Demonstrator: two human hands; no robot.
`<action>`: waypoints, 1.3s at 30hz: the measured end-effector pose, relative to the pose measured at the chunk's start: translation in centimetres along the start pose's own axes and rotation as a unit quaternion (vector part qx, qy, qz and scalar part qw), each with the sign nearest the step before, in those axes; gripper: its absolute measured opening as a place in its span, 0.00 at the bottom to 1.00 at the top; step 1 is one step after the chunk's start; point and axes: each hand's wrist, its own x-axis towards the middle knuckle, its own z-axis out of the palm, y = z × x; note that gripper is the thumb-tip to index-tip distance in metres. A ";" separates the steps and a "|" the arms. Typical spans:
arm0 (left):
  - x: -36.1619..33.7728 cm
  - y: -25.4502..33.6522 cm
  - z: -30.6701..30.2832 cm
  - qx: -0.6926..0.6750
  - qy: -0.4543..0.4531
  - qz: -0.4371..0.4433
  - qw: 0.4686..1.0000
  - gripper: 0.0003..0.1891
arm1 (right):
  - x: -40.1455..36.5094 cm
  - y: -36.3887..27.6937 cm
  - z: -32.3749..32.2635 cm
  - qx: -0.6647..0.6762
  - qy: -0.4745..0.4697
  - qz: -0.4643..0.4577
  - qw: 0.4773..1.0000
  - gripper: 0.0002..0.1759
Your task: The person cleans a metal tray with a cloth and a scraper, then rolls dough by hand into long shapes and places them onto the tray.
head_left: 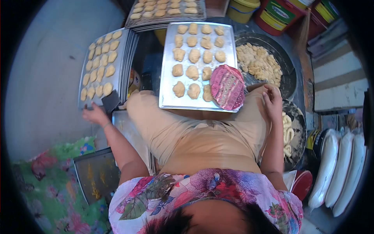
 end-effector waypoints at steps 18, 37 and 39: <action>-9.5 36.9 12.3 -0.247 -0.435 0.386 0.775 0.15 | 20.3 0.8 8.2 -0.083 -0.259 -0.108 0.956 0.25; -18.9 44.4 15.4 -0.106 -0.516 0.464 0.712 0.27 | 22.8 4.8 1.2 -0.056 -0.397 -0.108 0.910 0.27; -18.6 44.7 16.7 -0.128 -0.519 0.475 0.699 0.28 | 26.9 5.7 2.0 -0.076 -0.395 -0.114 0.908 0.25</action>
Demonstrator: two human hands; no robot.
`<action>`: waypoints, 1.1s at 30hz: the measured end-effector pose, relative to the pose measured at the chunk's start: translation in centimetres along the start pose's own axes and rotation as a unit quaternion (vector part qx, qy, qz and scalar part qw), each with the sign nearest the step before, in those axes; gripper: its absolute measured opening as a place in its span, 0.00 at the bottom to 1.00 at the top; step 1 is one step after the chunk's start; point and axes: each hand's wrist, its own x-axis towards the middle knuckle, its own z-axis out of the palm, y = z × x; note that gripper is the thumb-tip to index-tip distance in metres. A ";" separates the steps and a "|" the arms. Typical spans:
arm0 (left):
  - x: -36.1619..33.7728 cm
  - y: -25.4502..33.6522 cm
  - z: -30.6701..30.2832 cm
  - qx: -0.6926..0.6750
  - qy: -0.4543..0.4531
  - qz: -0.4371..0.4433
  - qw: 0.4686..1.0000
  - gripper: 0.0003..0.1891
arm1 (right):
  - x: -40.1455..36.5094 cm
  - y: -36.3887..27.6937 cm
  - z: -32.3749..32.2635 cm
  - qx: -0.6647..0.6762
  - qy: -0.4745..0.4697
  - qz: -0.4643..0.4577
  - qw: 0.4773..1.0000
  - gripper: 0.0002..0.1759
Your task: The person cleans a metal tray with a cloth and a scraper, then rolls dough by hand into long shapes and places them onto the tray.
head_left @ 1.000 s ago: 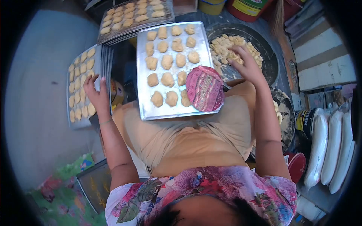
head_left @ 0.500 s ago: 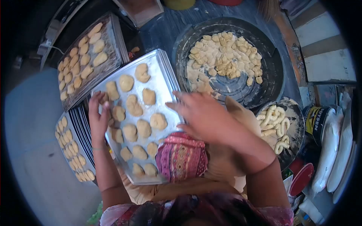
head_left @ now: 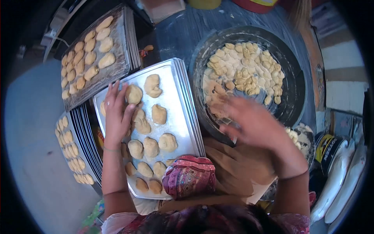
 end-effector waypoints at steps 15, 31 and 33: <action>1.3 -3.0 0.3 -0.001 -0.104 0.009 0.995 0.35 | 45.2 19.9 19.4 0.042 0.004 -0.061 0.997 0.29; 0.7 -4.9 0.5 -0.016 -0.156 0.004 0.988 0.27 | 55.7 24.2 24.1 -0.131 -0.116 -0.018 0.985 0.29; 0.6 -4.7 0.4 -0.015 -0.158 0.006 0.987 0.27 | 55.7 24.2 23.7 -0.141 -0.138 -0.035 0.980 0.30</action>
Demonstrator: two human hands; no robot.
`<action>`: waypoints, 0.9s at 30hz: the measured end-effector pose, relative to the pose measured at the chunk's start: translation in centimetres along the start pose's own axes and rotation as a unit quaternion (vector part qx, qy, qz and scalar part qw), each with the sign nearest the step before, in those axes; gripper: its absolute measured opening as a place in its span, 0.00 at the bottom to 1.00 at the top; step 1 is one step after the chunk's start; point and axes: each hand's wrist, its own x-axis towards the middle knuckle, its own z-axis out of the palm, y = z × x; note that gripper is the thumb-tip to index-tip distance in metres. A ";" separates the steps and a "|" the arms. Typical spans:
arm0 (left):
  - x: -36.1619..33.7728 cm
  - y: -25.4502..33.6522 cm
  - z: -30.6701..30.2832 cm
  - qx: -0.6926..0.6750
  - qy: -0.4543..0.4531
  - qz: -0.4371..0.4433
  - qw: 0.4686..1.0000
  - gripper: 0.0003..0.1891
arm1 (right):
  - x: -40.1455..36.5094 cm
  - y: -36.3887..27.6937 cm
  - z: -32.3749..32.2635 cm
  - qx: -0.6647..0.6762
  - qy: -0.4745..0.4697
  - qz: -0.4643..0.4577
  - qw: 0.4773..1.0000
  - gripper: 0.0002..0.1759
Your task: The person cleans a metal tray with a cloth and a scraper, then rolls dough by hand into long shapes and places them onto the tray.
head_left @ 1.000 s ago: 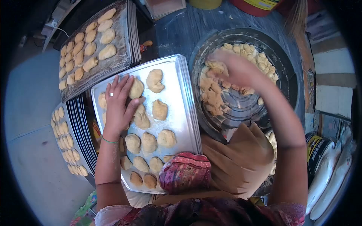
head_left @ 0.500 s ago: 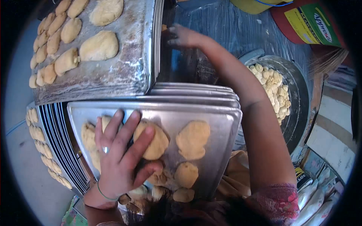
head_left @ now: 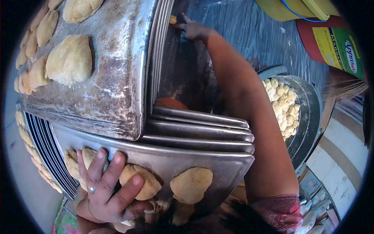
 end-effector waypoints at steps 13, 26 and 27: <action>0.6 -0.1 -0.1 -0.008 0.009 -0.014 1.000 0.25 | 1.3 -1.2 -3.6 0.132 0.079 -0.016 0.988 0.20; 0.5 1.7 0.7 -0.020 0.164 0.021 0.986 0.30 | -28.7 -8.0 -14.8 0.563 0.309 0.028 0.766 0.15; 0.1 2.0 0.9 -0.013 0.171 0.031 0.985 0.29 | -32.2 -9.6 -14.6 0.640 0.308 0.035 0.703 0.14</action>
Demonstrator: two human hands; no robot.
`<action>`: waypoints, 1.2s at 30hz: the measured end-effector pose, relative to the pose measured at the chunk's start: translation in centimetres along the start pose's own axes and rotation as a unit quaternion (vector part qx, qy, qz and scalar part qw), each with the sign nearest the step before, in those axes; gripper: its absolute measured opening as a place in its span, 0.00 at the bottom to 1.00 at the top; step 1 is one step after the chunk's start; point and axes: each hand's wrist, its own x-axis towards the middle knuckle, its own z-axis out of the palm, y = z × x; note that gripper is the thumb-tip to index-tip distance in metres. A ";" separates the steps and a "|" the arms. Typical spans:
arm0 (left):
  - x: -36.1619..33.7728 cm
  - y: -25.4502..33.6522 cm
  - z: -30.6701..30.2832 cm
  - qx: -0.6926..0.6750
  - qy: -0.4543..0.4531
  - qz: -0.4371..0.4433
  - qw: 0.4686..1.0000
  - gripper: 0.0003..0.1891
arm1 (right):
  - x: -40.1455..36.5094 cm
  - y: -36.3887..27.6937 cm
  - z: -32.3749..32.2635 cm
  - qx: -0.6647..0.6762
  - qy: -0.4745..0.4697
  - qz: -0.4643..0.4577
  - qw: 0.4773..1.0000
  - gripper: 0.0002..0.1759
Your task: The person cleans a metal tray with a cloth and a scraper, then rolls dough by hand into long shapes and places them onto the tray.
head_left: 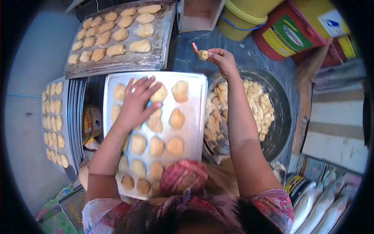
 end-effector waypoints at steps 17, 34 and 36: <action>-14.2 18.3 -9.0 -0.312 0.109 0.058 0.942 0.14 | -36.6 -15.9 8.8 0.107 -0.099 -0.008 0.989 0.08; -41.4 2.1 -13.1 0.045 0.100 -0.349 0.931 0.27 | -41.5 -1.0 9.3 -0.385 0.023 0.062 0.921 0.30; -40.8 3.5 -12.9 0.009 0.119 -0.308 0.944 0.26 | -41.8 -2.2 9.7 -0.450 0.032 0.079 0.889 0.29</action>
